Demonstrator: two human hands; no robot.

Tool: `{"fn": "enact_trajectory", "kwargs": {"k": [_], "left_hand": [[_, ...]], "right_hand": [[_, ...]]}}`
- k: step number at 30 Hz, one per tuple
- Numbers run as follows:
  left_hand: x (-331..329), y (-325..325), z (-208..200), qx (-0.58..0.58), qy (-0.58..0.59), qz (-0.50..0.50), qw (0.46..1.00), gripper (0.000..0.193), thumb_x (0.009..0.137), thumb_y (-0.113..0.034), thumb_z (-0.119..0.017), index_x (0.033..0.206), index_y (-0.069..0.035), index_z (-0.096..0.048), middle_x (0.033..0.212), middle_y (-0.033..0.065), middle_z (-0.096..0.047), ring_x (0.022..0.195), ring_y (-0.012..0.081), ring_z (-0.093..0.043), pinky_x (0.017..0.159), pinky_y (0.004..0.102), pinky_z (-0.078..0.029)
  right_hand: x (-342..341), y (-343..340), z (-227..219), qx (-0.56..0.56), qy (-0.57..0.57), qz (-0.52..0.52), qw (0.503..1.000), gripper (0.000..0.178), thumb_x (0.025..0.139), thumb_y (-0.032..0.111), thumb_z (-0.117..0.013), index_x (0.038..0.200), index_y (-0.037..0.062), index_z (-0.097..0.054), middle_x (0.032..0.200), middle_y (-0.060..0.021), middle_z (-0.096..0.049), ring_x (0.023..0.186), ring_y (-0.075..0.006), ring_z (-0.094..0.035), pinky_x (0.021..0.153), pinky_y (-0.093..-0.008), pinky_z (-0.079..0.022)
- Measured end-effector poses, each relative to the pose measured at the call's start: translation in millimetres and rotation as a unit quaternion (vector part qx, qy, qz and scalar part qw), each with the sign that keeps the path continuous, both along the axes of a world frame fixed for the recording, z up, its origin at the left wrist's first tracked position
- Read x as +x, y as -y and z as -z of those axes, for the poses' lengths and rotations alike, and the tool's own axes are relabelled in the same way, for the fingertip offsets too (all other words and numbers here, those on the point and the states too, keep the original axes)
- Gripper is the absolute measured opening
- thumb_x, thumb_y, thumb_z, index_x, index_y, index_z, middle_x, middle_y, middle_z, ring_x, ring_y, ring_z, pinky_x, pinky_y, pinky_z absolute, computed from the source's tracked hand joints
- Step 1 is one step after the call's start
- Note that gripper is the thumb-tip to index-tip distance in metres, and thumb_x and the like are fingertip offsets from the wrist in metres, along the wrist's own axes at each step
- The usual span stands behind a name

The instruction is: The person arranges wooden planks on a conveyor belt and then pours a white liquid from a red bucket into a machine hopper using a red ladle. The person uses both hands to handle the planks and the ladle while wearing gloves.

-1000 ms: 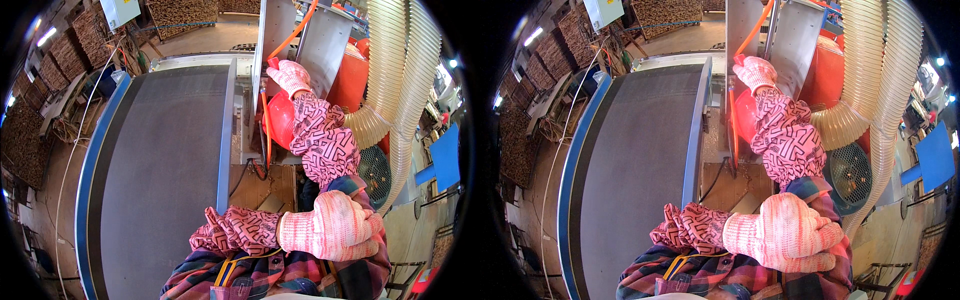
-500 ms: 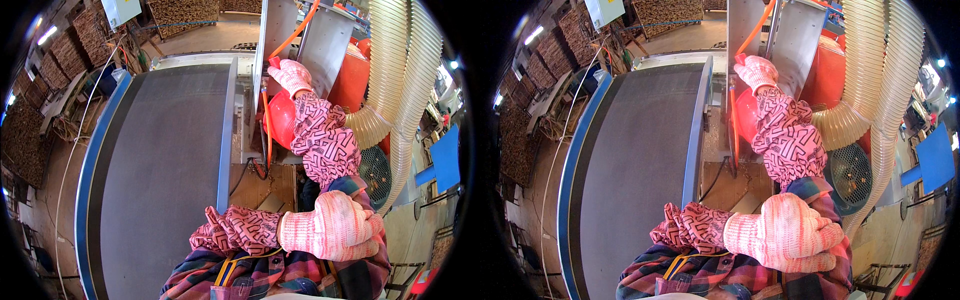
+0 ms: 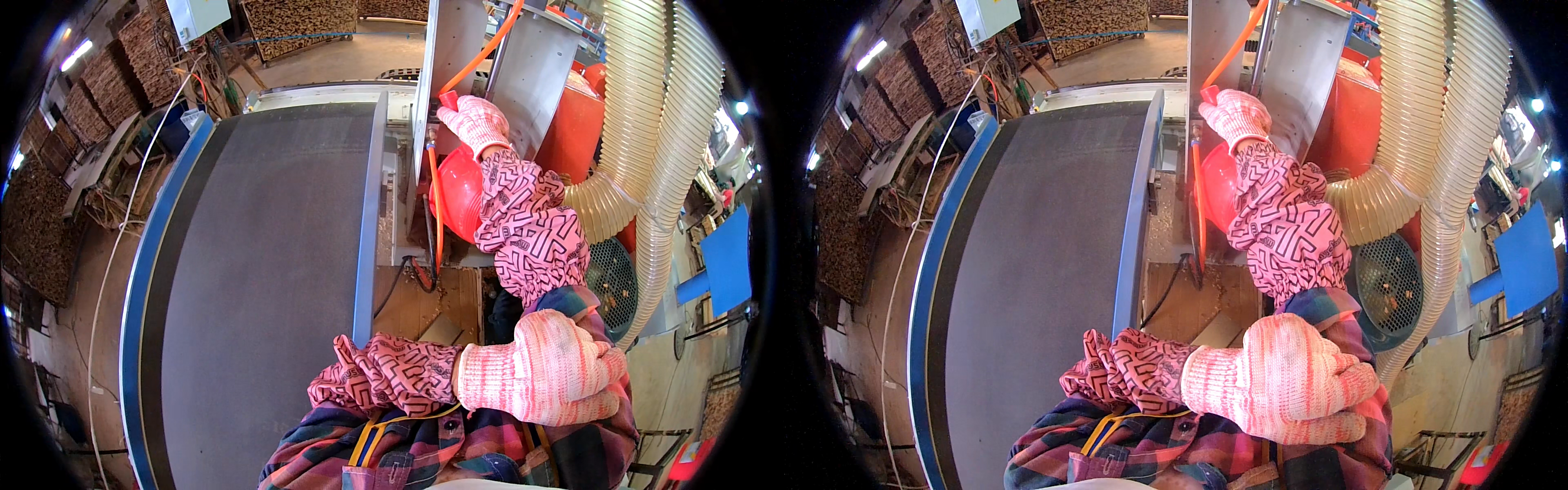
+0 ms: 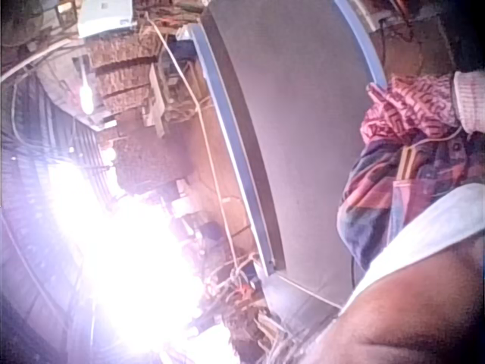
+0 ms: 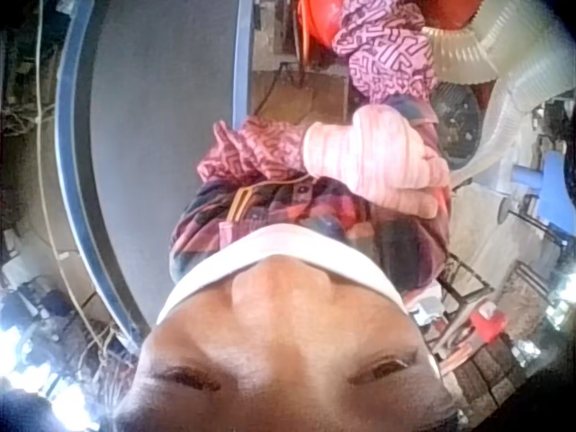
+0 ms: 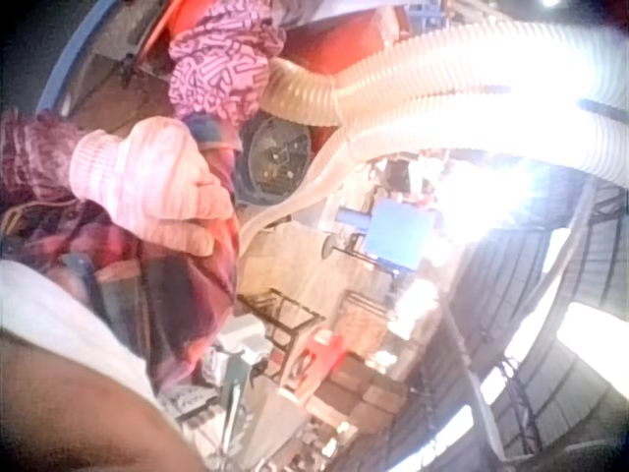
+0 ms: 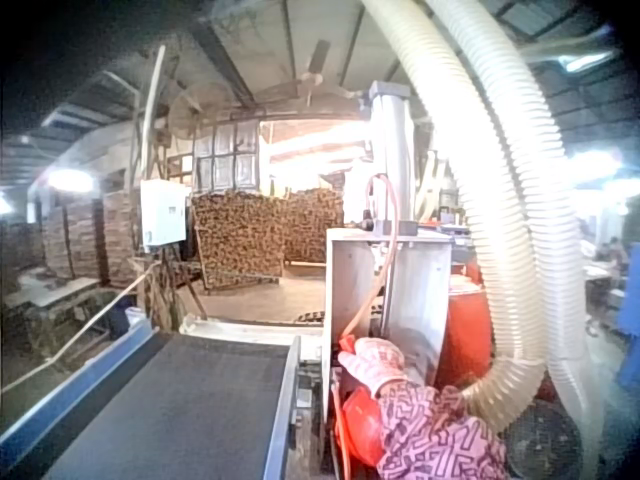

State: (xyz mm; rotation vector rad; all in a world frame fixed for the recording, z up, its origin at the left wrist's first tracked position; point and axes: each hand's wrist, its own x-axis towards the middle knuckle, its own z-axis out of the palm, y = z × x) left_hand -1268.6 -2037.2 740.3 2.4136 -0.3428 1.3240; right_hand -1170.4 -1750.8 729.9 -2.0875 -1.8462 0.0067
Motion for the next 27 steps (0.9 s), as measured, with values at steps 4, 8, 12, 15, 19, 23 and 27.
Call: {"fn": "enact_trajectory", "kwargs": {"k": [4,8,12,15,19,23,27], "left_hand": [[6.4,2.5,5.3,-0.02,0.032,-0.01,0.999,0.019,0.086,-0.034,-0.055,0.088,-0.016,-0.056,0.074,0.0039,-0.052,0.058,0.0233,-0.057,0.047,0.0377,-0.042],[4.3,3.1,4.7,-0.086,-0.009,0.005,0.996,0.023,0.087,-0.037,-0.055,0.09,-0.014,-0.055,0.072,0.004,-0.052,0.057,0.0239,-0.058,0.046,0.0386,-0.042],[6.1,3.1,7.0,-0.076,-0.001,0.005,0.997,0.024,0.087,-0.037,-0.055,0.092,-0.014,-0.055,0.072,0.0042,-0.052,0.058,0.0241,-0.058,0.045,0.039,-0.042],[6.0,2.2,7.0,-0.062,-0.008,0.013,0.998,0.023,0.086,-0.037,-0.055,0.093,-0.014,-0.056,0.074,0.004,-0.053,0.059,0.0239,-0.059,0.046,0.0387,-0.043],[7.9,0.9,8.5,-0.01,0.019,0.011,1.0,0.019,0.085,-0.034,-0.056,0.094,-0.018,-0.057,0.079,0.0032,-0.054,0.064,0.0227,-0.059,0.048,0.0374,-0.044],[0.6,0.4,4.6,-0.017,0.0,-0.001,1.0,0.013,0.085,-0.031,-0.056,0.094,-0.022,-0.058,0.083,0.0027,-0.055,0.068,0.0212,-0.06,0.05,0.0364,-0.044],[3.7,2.9,6.4,-0.024,0.026,-0.006,0.999,0.015,0.085,-0.032,-0.056,0.093,-0.02,-0.058,0.081,0.004,-0.055,0.066,0.0223,-0.06,0.05,0.0371,-0.044]], "right_hand": [[1.8,2.0,-2.1,0.003,0.004,0.008,1.0,0.048,0.084,0.051,-0.061,0.109,0.0108,-0.07,0.112,-0.0151,-0.068,0.106,-0.035,-0.064,0.089,-0.0462,-0.051],[0.6,0.9,-1.8,-0.001,0.002,0.003,1.0,0.049,0.084,0.051,-0.061,0.11,0.0107,-0.07,0.111,-0.0156,-0.068,0.105,-0.0354,-0.064,0.088,-0.0464,-0.051],[0.8,1.4,-1.6,0.001,0.004,0.003,1.0,0.049,0.084,0.051,-0.06,0.11,0.0108,-0.07,0.111,-0.0159,-0.068,0.104,-0.0358,-0.064,0.088,-0.0463,-0.051],[0.4,2.3,-2.6,-0.003,0.004,0.007,1.0,0.049,0.084,0.051,-0.06,0.11,0.0108,-0.07,0.11,-0.0158,-0.068,0.104,-0.0358,-0.064,0.088,-0.046,-0.051],[1.7,0.3,0.0,0.005,0.01,-0.004,1.0,0.05,0.085,0.052,-0.06,0.11,0.01,-0.07,0.111,-0.0158,-0.068,0.104,-0.0356,-0.064,0.088,-0.0459,-0.051],[1.2,2.6,-2.2,0.002,0.003,-0.002,1.0,0.05,0.085,0.052,-0.06,0.109,0.0095,-0.07,0.111,-0.0159,-0.068,0.104,-0.0351,-0.065,0.088,-0.0458,-0.051],[0.7,3.4,-3.8,-0.001,0.004,0.001,1.0,0.049,0.085,0.051,-0.059,0.108,0.0093,-0.07,0.11,-0.0161,-0.068,0.103,-0.0349,-0.065,0.087,-0.0456,-0.051]]}}
